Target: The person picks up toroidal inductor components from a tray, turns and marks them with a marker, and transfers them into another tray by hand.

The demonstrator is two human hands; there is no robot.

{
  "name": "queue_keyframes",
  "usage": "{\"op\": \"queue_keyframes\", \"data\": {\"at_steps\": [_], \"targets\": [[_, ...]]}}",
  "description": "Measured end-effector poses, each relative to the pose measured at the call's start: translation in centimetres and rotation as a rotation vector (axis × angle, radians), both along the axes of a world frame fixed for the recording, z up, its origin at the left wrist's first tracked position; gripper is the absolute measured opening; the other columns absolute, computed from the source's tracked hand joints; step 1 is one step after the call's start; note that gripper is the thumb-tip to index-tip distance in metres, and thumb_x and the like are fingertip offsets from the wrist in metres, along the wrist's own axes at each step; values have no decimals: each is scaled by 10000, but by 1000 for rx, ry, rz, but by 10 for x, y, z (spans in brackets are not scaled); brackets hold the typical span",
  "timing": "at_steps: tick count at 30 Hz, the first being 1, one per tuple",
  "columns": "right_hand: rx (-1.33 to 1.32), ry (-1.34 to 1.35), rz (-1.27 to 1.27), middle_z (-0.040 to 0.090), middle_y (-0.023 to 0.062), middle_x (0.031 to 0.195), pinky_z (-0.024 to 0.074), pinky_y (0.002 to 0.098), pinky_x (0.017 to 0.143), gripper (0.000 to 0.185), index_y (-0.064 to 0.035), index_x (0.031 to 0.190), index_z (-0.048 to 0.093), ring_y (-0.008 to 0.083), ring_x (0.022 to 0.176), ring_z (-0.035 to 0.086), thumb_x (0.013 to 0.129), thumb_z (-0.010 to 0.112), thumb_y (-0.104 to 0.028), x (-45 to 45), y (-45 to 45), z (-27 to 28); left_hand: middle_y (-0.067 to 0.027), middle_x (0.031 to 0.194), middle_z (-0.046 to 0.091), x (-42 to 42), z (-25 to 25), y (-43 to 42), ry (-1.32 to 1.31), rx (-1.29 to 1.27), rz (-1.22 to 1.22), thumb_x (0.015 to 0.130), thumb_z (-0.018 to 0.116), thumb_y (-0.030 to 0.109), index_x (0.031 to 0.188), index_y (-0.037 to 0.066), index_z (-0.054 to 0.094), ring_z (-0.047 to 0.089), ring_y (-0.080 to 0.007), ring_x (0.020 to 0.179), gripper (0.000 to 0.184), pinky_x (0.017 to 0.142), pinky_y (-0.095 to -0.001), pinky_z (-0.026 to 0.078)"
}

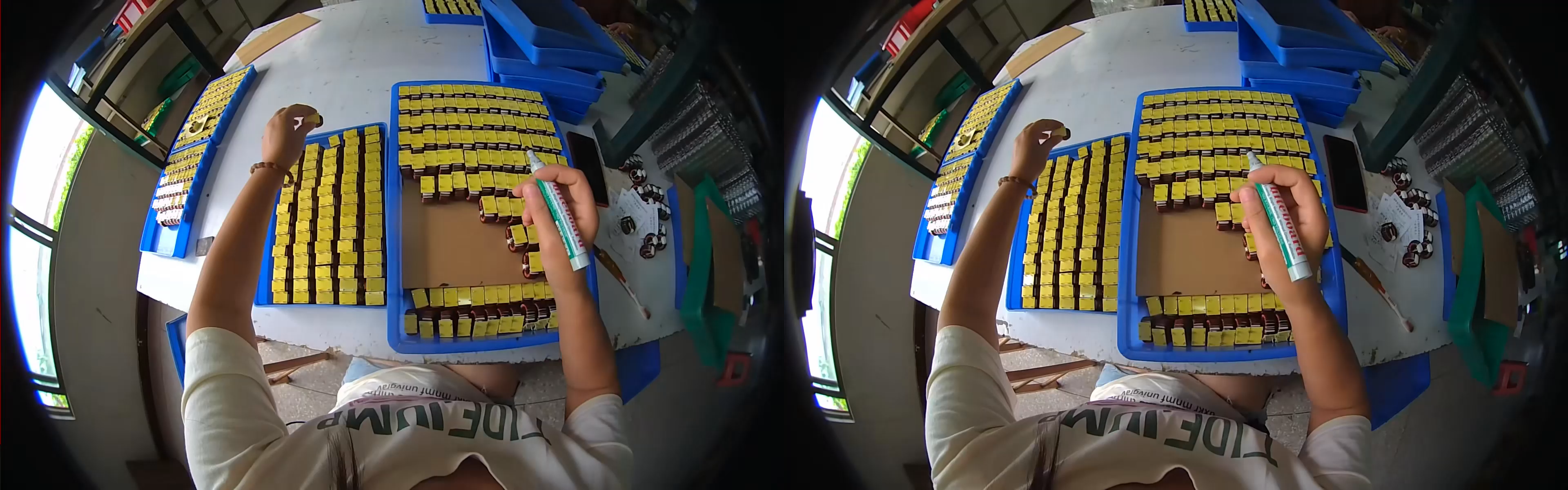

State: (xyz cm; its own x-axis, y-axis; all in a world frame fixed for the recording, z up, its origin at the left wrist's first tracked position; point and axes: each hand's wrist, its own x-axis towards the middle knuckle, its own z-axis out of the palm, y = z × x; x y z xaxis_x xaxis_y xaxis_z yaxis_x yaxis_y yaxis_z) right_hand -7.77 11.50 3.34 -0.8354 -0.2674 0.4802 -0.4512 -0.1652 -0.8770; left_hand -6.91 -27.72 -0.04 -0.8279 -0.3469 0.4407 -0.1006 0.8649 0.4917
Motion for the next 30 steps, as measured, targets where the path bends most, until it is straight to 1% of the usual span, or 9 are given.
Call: {"op": "queue_keyframes", "data": {"at_steps": [4,9,15,20,24,25,29,30], "targets": [[-10,-9,14,579,58,797,459,195,541,159,-45,967,522,129,720,601,823,579,-7,1,0,0,-86,863,639,3,-18,-5,-66,28,123,743,649,71,894,96,693,603,-196,729,159,672,-283,477],[17,18,32,579,57,798,462,196,535,156,-49,958,525,130,724,612,820,585,-9,1,1,2,-81,874,622,2,-33,-8,-54,30,96,743,655,75,917,101,693,592,-194,712,180,668,-289,467],[15,25,36,580,53,798,460,197,526,153,-52,956,529,127,723,616,821,589,-12,2,1,3,-85,883,624,4,-34,-9,-105,19,84,751,648,77,910,100,692,595,-197,724,166,673,-291,467],[26,18,47,582,48,790,459,191,525,156,-51,957,531,126,719,617,819,591,-11,3,2,3,-88,885,634,4,-40,-13,-97,-85,39,772,625,90,912,94,682,598,-201,723,151,666,-281,474],[12,22,62,584,47,781,459,190,523,161,-47,961,533,123,717,617,817,596,-10,2,3,2,-109,882,645,3,-38,-3,83,26,100,823,570,99,968,34,627,599,-202,723,169,764,-301,454],[13,21,60,584,47,781,459,190,523,161,-47,961,533,123,717,617,817,596,-10,2,3,2,-109,882,645,2,-35,2,81,27,99,823,570,99,968,34,627,599,-202,723,169,764,-301,454],[12,50,57,585,48,776,461,190,524,164,-42,962,534,123,710,616,815,599,-9,3,2,4,-139,867,648,-1,-22,21,14,354,100,872,503,118,1015,-40,552,606,-207,756,218,904,-359,384],[11,50,56,585,48,776,461,190,524,164,-42,962,534,123,710,616,815,599,-9,3,2,4,-139,867,648,-2,-22,20,13,354,99,872,503,118,1015,-40,552,606,-207,756,218,904,-359,384]]}}
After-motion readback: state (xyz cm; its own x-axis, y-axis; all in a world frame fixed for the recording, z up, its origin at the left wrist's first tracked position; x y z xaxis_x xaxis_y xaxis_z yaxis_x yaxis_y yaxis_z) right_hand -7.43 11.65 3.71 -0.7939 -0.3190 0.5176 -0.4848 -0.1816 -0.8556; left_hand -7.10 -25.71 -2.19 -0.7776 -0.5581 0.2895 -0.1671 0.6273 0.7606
